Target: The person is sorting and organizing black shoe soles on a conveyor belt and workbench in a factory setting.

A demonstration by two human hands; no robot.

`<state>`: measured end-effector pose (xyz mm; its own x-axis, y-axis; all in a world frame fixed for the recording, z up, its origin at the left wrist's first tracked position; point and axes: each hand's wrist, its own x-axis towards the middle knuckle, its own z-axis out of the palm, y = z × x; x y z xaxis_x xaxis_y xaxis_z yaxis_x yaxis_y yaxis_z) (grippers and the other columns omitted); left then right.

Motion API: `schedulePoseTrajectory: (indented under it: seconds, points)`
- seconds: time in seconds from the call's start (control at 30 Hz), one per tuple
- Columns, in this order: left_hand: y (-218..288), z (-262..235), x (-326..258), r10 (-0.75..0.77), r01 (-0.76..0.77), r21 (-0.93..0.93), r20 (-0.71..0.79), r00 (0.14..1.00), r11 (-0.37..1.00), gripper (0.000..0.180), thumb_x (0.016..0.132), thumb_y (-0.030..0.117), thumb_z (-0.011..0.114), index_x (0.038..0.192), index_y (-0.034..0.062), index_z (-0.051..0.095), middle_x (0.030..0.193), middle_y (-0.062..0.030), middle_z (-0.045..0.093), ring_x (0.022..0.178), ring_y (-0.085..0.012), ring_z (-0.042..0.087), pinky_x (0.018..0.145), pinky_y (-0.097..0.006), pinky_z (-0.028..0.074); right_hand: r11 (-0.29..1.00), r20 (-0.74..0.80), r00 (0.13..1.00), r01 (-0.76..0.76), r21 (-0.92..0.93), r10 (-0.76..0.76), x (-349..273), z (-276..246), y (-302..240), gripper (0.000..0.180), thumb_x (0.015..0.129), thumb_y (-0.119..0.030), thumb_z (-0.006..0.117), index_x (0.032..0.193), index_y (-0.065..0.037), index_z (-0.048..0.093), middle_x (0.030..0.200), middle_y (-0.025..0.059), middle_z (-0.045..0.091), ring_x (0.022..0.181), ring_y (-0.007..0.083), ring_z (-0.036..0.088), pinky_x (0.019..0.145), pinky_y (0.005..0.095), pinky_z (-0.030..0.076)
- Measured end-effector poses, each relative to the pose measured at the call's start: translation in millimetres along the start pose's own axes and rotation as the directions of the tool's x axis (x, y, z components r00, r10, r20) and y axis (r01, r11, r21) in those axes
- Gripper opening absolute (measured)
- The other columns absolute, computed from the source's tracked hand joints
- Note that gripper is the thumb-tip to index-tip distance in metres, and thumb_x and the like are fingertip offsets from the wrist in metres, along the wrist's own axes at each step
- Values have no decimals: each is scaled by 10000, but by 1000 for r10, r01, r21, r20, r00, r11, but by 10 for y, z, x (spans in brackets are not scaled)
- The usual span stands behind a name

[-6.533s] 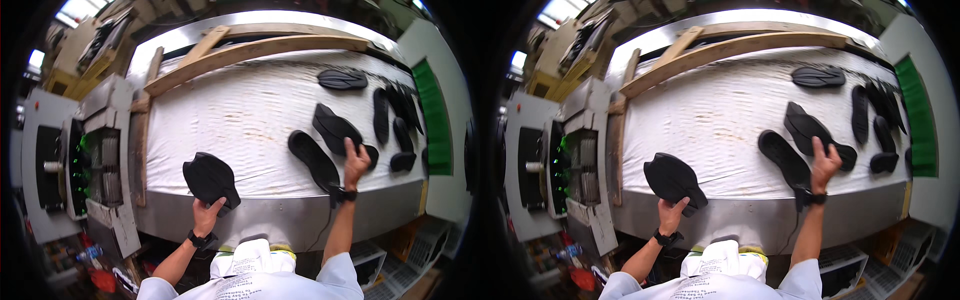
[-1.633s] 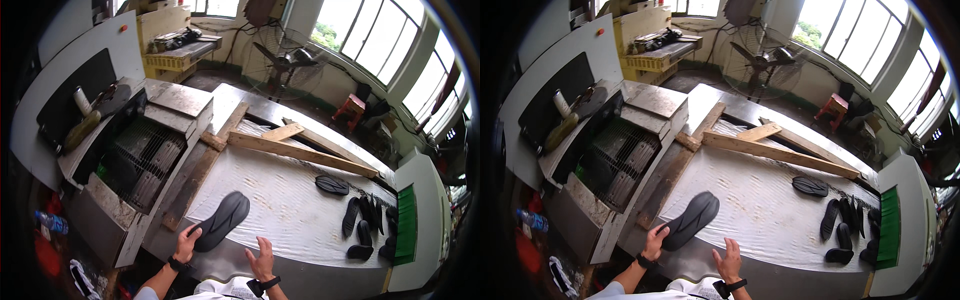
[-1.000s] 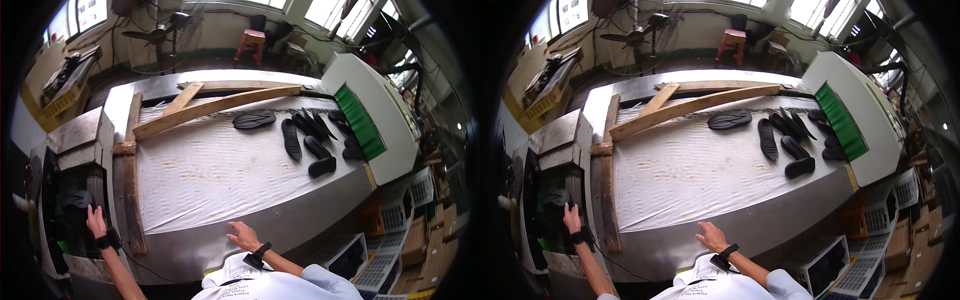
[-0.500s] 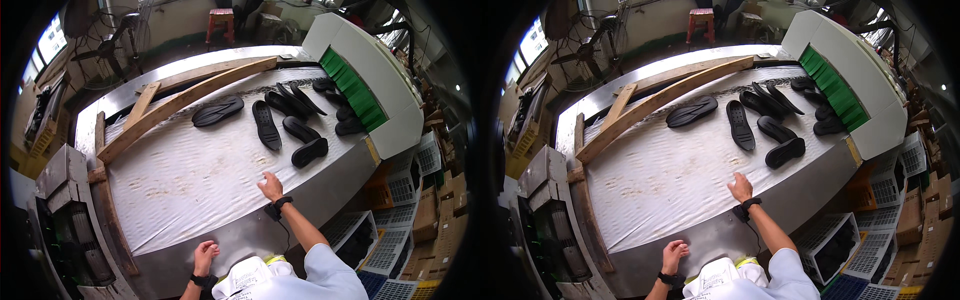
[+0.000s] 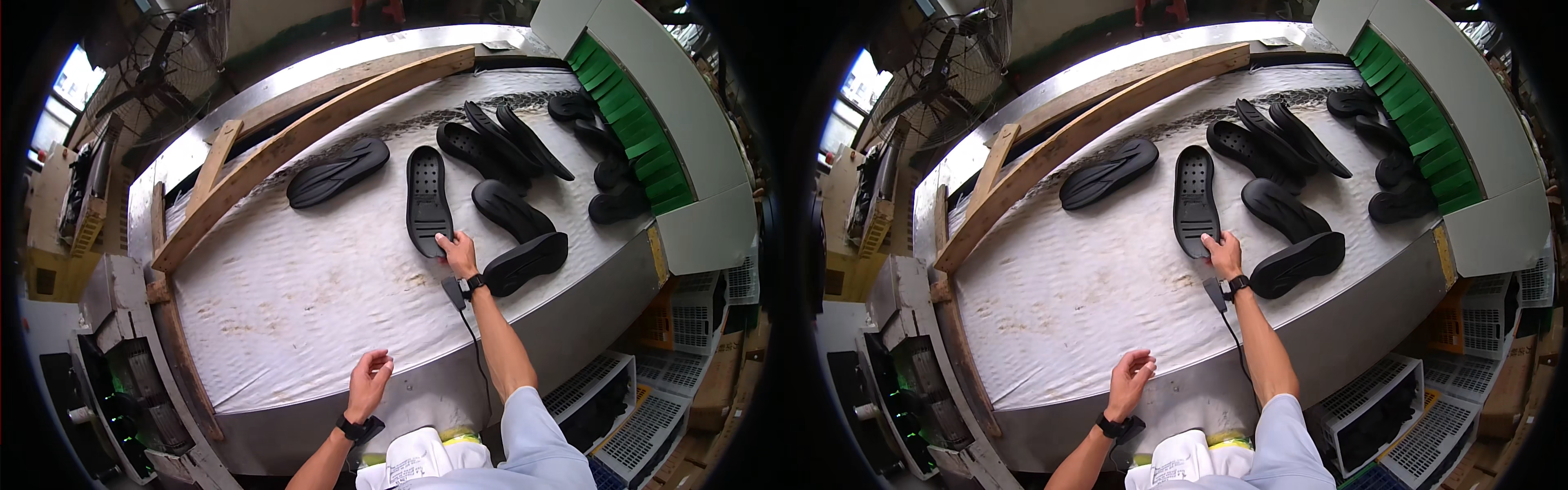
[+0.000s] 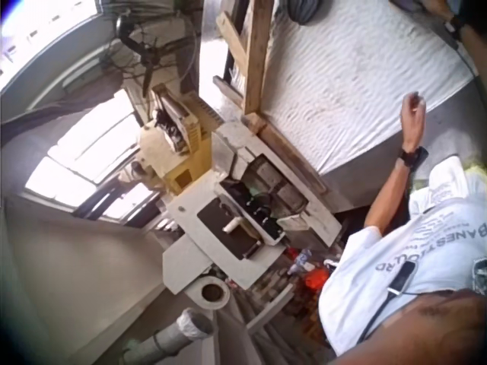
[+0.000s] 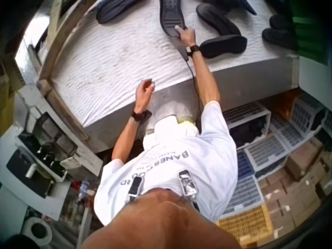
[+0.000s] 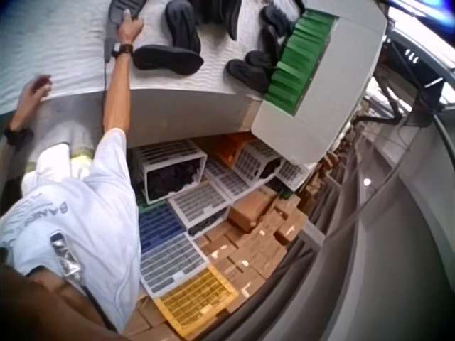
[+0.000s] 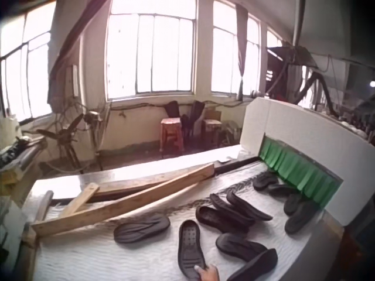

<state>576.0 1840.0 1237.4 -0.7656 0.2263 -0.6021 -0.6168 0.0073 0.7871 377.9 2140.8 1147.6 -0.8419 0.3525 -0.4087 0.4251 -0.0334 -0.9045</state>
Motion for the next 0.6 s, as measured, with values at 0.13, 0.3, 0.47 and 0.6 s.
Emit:
schedulePoseTrajectory:
  seconds: [0.13, 0.3, 0.47, 0.6]
  points:
    - [712, 291, 272, 414, -335, 422, -110, 904, 843, 625, 857, 55, 736, 1425, 36, 475, 1448, -173, 478, 1309, -286, 486, 1075, -398, 427, 986, 202, 970, -153, 59, 138, -724, -214, -540, 274, 936, -264, 692, 933, 7, 647, 737, 28, 629, 513, 101, 554, 451, 248, 456]
    - [828, 94, 481, 752, -420, 843, 30, 658, 334, 867, 660, -32, 785, 1452, 120, 467, 1488, -137, 456, 1466, -356, 323, 1224, -561, 191, 891, 610, 659, -403, -208, 440, -1532, -312, -1329, 251, 968, -237, 641, 959, 9, 693, 713, 10, 634, 484, 64, 536, 410, 212, 438]
    - [568, -324, 427, 759, -540, 646, -95, 645, 539, 468, 666, -61, 727, 1102, 72, 625, 1136, -120, 645, 1181, -342, 587, 1165, -557, 328, 957, 659, 699, -143, -252, 278, -856, -7, -1295, 490, 1034, -421, 577, 1209, 33, 638, 890, 75, 700, 692, 122, 690, 634, 240, 555]
    - [616, -346, 68, 426, -420, 130, -495, 757, 898, 392, 898, 69, 748, 1238, -1, 565, 1139, -79, 639, 1075, -191, 592, 984, -323, 446, 725, 451, 869, 445, -526, -206, 199, 637, -1249, 647, 880, -374, 769, 1365, -6, 551, 1172, 186, 679, 909, 273, 723, 815, 378, 575]
